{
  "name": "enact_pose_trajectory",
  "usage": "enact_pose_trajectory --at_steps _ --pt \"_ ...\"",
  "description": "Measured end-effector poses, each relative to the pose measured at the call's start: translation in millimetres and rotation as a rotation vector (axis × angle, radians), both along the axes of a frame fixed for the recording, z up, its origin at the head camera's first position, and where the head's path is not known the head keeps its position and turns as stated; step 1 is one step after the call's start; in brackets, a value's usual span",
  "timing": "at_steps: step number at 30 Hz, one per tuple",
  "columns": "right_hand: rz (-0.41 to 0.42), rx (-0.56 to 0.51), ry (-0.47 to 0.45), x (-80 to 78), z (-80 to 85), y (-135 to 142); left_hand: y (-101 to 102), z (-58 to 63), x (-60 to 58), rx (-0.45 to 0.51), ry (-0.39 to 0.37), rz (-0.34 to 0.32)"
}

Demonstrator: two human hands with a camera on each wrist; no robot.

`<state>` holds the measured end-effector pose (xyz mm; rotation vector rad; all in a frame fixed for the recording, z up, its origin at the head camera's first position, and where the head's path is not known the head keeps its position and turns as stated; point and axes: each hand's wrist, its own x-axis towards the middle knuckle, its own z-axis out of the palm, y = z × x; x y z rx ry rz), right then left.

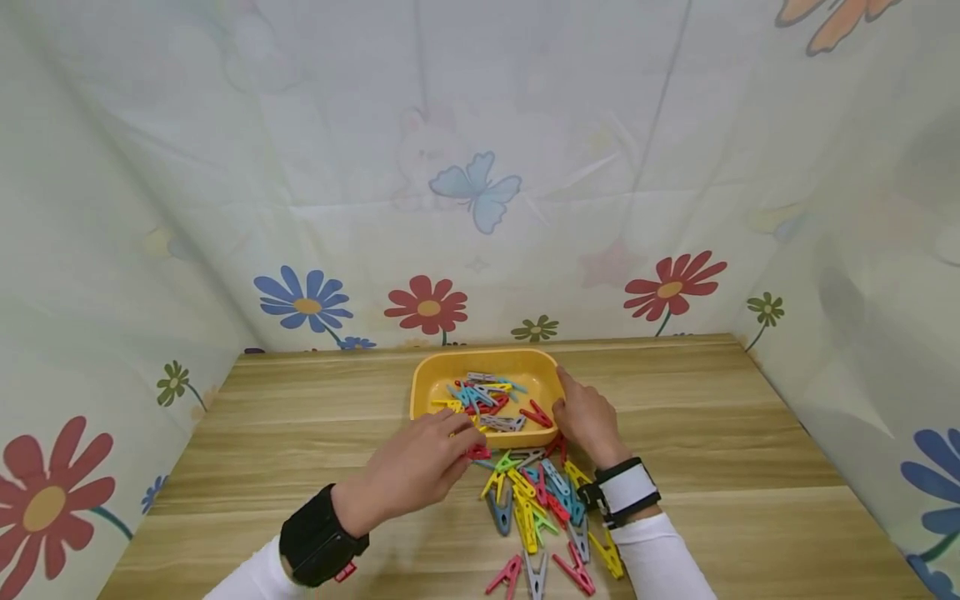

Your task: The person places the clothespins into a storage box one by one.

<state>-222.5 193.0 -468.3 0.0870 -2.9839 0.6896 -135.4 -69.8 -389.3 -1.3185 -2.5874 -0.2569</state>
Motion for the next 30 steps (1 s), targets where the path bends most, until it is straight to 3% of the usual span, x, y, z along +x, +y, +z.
enact_pose_trajectory --at_steps 4,9,15,21,30 --pt "0.003 0.003 0.016 0.1 0.3 1 9 12.6 -15.3 0.028 0.029 -0.005" --pt "0.006 -0.005 0.012 0.3 -0.7 0 22 19.8 -36.3 0.038 0.015 0.005" --pt "0.007 0.001 0.008 -0.7 -1.0 1 38 23.6 -60.8 0.06 -0.058 0.026" --pt "0.004 -0.004 0.01 -1.5 -0.1 1 50 17.6 -83.7 0.057 -0.136 0.085" --pt "-0.001 -0.008 0.012 -0.3 0.1 -1 66 -3.1 -115.8 -0.01 -0.221 0.173"
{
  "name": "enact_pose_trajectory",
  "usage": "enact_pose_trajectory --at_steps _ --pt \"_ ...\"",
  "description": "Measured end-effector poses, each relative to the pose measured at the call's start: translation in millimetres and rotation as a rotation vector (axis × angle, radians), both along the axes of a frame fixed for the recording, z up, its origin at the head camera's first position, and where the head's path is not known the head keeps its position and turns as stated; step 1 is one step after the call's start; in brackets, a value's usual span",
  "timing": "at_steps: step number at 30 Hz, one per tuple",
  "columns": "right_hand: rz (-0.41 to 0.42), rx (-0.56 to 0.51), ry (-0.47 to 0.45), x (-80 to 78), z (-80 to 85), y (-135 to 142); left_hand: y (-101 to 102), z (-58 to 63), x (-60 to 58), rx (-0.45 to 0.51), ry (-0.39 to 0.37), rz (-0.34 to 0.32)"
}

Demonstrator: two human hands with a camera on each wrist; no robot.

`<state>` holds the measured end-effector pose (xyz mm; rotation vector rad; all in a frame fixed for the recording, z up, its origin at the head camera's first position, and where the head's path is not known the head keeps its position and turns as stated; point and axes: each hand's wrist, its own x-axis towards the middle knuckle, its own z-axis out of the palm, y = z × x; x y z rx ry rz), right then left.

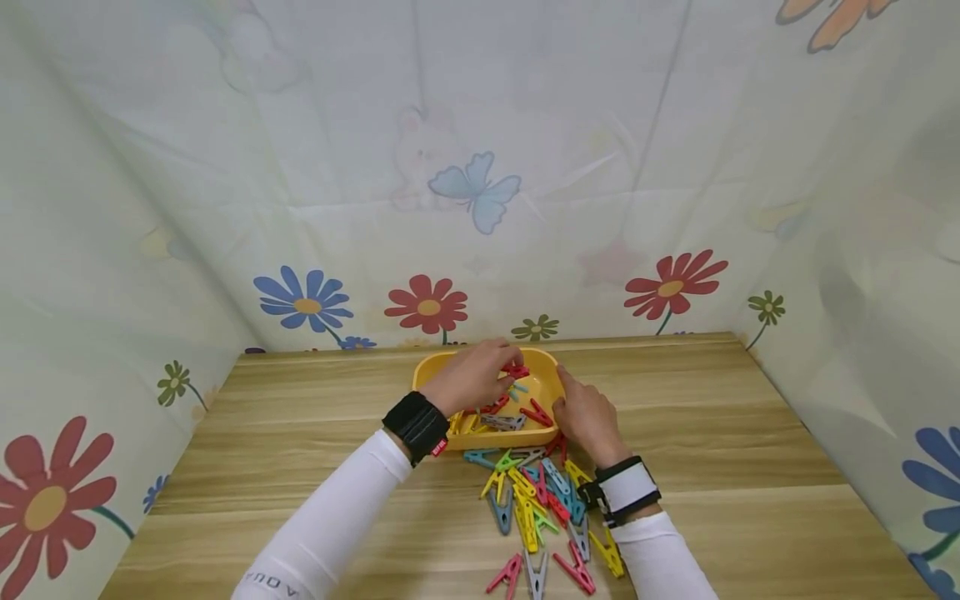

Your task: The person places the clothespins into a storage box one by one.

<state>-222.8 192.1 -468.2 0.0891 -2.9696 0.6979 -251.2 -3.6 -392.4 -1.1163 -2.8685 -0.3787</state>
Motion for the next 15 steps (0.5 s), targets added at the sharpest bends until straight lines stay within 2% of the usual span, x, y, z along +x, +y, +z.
enact_pose_trajectory --at_steps 7,12,15 --pt "-0.003 0.003 0.002 0.3 -1.8 1 15 -20.3 -12.4 -0.076 -0.057 0.028" --pt "-0.003 0.009 0.007 -0.6 -3.5 1 22 -31.3 -16.1 -0.149 -0.03 0.022" --pt "-0.001 0.005 0.009 -1.0 -4.1 1 23 -35.4 -16.7 -0.161 -0.019 0.024"
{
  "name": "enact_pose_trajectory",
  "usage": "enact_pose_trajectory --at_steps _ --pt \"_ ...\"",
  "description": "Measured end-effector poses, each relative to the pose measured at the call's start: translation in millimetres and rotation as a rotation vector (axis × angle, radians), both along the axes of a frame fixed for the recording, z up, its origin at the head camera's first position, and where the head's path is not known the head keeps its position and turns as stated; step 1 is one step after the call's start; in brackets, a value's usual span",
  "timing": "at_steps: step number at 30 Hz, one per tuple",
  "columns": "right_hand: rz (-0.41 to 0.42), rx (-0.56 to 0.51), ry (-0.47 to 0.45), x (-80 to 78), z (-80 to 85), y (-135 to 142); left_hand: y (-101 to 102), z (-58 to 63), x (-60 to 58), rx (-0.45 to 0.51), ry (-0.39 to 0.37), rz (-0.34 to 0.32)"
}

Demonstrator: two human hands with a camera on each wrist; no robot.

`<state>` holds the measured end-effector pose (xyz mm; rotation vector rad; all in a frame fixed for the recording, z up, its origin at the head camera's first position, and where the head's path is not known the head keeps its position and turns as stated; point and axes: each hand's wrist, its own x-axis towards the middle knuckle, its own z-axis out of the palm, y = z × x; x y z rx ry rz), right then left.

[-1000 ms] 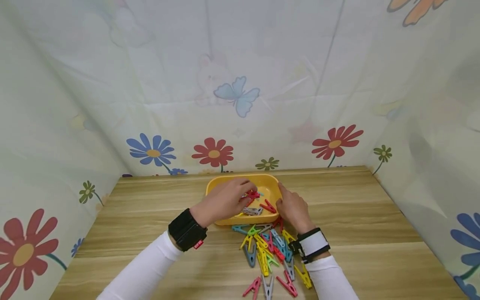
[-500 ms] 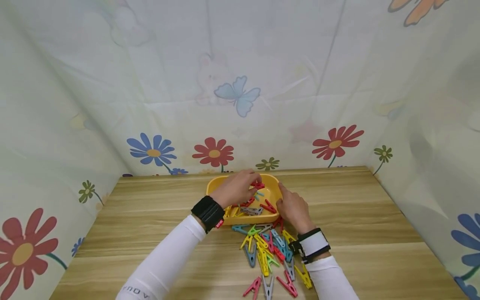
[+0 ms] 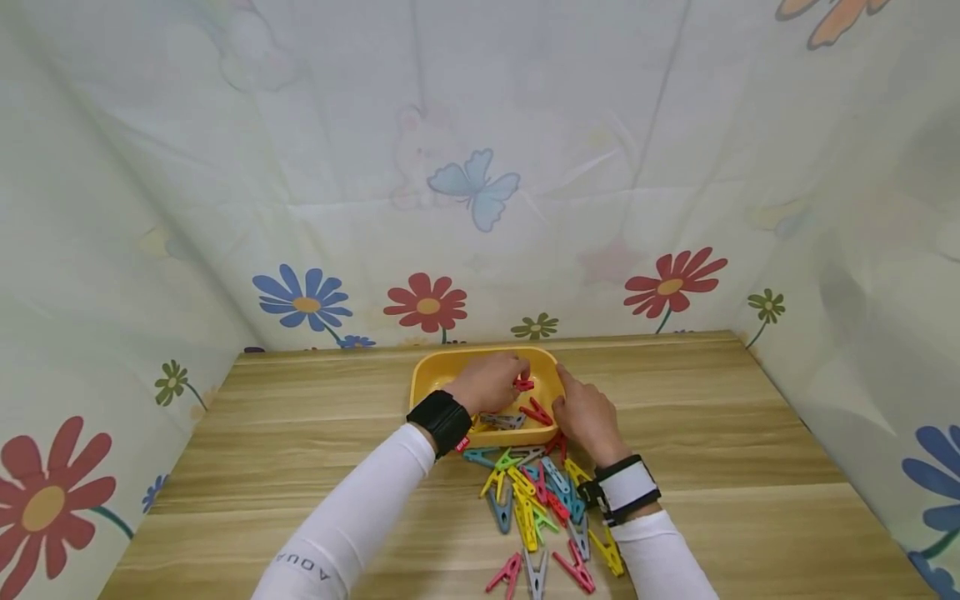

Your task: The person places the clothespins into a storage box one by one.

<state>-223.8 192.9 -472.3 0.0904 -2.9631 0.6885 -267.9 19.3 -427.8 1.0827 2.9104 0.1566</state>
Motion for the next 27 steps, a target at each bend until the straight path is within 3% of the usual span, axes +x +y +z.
enact_pose_trajectory --at_steps 4,9,13,18,27 --pt "0.001 -0.003 0.003 -0.1 0.3 -1 -2 -4.9 -0.8 0.0 -0.01 0.015" --pt "0.002 0.013 0.005 0.8 0.1 -1 -9 -7.6 3.2 -0.017 -0.11 0.033" --pt "0.005 0.018 0.014 0.9 0.3 0 -15 -4.7 8.0 0.005 -0.139 0.014" --pt "0.011 0.02 0.025 2.4 0.6 0 -20 6.3 23.3 0.043 -0.048 -0.04" --pt "0.024 0.015 0.026 3.1 0.0 2 -48 19.1 68.4 0.126 0.165 -0.153"
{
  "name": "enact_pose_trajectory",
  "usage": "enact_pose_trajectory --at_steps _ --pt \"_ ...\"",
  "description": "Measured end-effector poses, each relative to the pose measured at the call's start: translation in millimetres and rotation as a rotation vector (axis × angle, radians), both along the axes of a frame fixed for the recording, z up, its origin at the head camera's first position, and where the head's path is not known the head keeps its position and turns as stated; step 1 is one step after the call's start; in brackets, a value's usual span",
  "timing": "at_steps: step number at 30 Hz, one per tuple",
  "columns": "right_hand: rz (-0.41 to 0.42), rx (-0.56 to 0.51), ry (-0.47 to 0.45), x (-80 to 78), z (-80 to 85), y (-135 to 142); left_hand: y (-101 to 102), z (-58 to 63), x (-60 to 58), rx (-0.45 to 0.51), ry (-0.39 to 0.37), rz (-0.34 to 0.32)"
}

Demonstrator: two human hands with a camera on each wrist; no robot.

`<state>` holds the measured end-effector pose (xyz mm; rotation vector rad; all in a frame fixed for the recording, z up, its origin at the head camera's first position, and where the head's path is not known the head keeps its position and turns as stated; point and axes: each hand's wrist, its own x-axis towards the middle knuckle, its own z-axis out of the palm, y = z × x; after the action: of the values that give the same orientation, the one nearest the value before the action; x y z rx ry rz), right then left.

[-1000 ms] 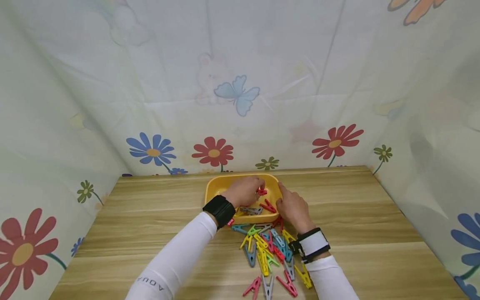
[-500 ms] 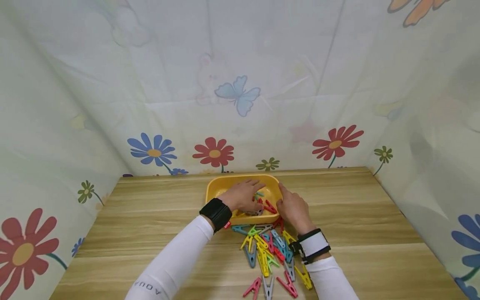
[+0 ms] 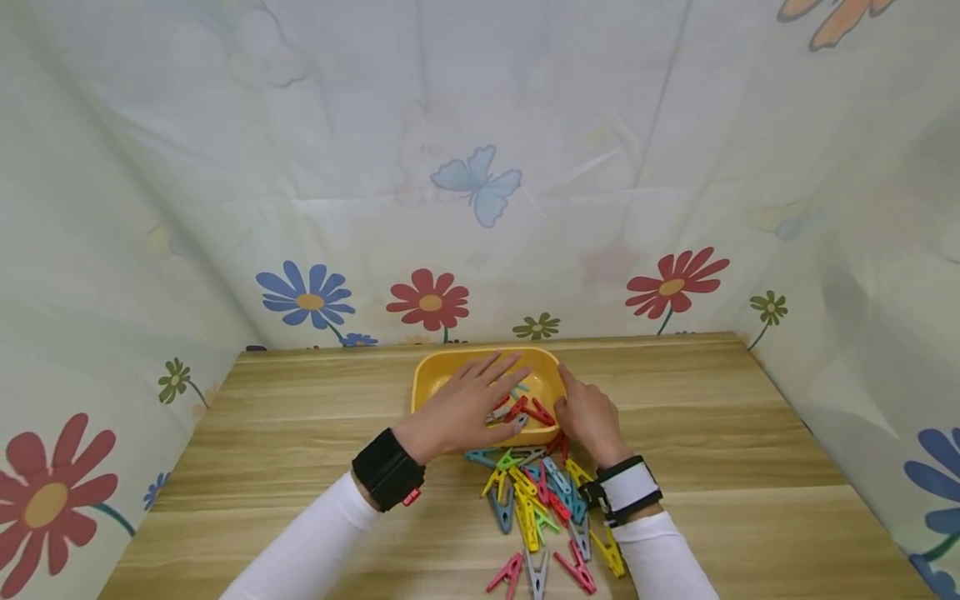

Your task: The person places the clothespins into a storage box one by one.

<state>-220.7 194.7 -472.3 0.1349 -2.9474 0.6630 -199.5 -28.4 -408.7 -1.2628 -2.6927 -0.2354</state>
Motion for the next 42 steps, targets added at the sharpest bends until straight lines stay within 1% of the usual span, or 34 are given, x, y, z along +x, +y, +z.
enact_pose_trajectory --at_steps 2,5,7,9,11,13,17,21,23,25,27,29,31,34,37,40,42 --pt "-0.007 0.002 0.0 -1.0 0.4 1 -10 -0.4 7.1 0.029 0.011 0.012" --pt "-0.014 0.003 -0.004 -2.7 1.5 2 -25 -3.5 15.4 0.087 -0.004 0.053" --pt "-0.016 0.008 -0.008 -3.7 1.8 2 -34 -9.1 18.2 0.127 -0.027 0.097" --pt "-0.013 0.009 -0.015 -4.1 2.0 2 -42 -16.4 18.7 0.168 -0.052 0.162" --pt "-0.012 0.009 -0.017 -4.3 1.6 2 -48 -24.8 16.0 0.227 -0.075 0.24" --pt "-0.014 0.009 -0.015 -4.5 1.0 2 -54 -33.3 11.0 0.308 -0.103 0.332" --pt "-0.017 0.01 -0.017 -4.7 -1.2 2 -61 -51.1 -3.5 0.507 -0.164 0.528" --pt "-0.016 0.011 -0.033 -3.7 -2.1 0 -66 -66.8 -17.4 0.659 -0.202 0.719" --pt "-0.011 0.007 -0.035 -2.9 -1.7 0 -67 -71.3 -22.1 0.704 -0.212 0.793" --pt "-0.006 0.006 -0.026 -1.7 -0.5 0 -68 -72.7 -25.3 0.732 -0.22 0.834" --pt "0.0 0.005 -0.003 -0.9 1.4 1 -68 -72.9 -28.7 0.732 -0.226 0.85" --pt "0.001 0.003 0.012 -0.8 4.9 0 -70 -70.8 -30.9 0.733 -0.252 0.84" --pt "0.0 0.003 0.021 -1.5 8.5 1 -71 -69.2 -33.0 0.726 -0.273 0.816" --pt "-0.003 -0.004 0.009 -2.8 11.7 2 -72 -69.2 -35.1 0.72 -0.294 0.768" --pt "-0.005 -0.009 -0.019 -1.8 11.3 3 -72 -73.3 -35.2 0.698 -0.283 0.727" --pt "-0.017 -0.006 -0.046 2.3 12.0 6 -71 -77.5 -33.3 0.682 -0.286 0.708" --pt "-0.037 -0.008 -0.037 7.2 14.8 9 -70 -79.7 -32.0 0.671 -0.292 0.705"
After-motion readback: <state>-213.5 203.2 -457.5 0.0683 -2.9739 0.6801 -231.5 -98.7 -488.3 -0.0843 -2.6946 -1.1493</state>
